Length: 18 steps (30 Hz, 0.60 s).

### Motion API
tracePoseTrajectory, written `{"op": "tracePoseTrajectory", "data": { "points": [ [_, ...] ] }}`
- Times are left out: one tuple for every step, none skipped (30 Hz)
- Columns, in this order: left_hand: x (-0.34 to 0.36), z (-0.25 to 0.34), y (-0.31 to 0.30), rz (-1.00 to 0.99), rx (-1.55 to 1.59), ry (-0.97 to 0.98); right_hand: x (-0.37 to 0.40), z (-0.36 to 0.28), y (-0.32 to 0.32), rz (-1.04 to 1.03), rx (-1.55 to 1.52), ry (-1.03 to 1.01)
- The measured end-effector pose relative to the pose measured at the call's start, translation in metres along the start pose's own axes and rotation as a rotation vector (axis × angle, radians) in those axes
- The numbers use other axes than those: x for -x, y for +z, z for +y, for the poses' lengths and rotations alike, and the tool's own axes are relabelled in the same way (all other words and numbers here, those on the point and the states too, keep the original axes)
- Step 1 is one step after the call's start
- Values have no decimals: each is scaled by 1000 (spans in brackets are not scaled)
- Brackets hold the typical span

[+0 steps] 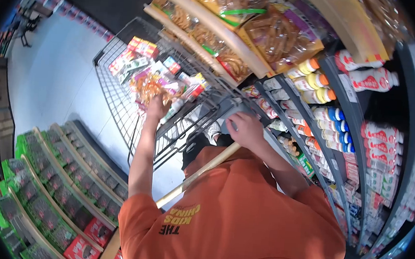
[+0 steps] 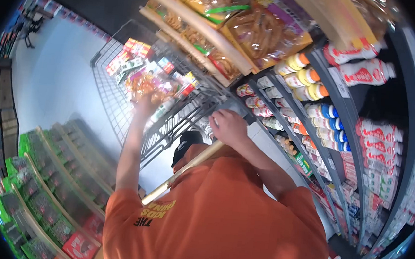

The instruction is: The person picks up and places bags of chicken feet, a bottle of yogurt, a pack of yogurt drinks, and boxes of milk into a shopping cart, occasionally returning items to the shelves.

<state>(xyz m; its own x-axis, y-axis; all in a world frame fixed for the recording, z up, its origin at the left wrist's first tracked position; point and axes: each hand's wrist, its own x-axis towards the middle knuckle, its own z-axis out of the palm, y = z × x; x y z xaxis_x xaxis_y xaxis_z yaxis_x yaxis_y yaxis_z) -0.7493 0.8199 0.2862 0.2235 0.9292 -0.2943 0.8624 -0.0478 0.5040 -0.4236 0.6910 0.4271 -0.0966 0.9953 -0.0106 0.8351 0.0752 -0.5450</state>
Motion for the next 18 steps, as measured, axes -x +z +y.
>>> {"op": "tracePoseTrajectory", "data": {
  "points": [
    [15,21,-2,36,-23,63,0,1,0,0,-11,-13],
    [29,43,-5,73,-46,122,1,2,0,-4,-23,-29],
    [41,67,-12,70,-3,147,1,2,-1,-41,-28,-10],
    [50,86,-17,68,39,165,1,3,-2,-52,-35,-8],
    [54,98,-17,59,73,209,1,4,-1,-66,-45,-9],
    [62,109,-17,60,147,186,2,4,0,-83,-57,-12],
    [68,118,-15,53,163,190,2,6,-2,-63,-90,-46],
    [73,124,-13,46,177,193,2,7,-2,-41,-150,-68],
    [78,130,-10,36,188,172,0,9,-4,-17,-208,-89],
    [82,133,-9,26,200,150,-3,11,-6,7,-265,-111],
    [86,136,-10,27,163,165,-9,16,-11,27,-411,-115],
    [89,137,-13,25,175,125,-17,22,-20,45,-556,-121],
    [93,146,-25,23,189,83,-23,19,-40,136,-559,-59],
    [97,152,-31,25,203,39,-35,27,-50,346,-558,-142],
    [100,149,-32,47,203,69,-44,36,-66,393,-472,-75],
    [103,148,-32,20,237,39,-51,35,-84,435,-540,34],
    [106,147,-33,-8,269,10,-61,44,-94,473,-519,49],
    [109,147,-34,-37,301,-18,-68,53,-97,518,-498,52]
  ]
}}
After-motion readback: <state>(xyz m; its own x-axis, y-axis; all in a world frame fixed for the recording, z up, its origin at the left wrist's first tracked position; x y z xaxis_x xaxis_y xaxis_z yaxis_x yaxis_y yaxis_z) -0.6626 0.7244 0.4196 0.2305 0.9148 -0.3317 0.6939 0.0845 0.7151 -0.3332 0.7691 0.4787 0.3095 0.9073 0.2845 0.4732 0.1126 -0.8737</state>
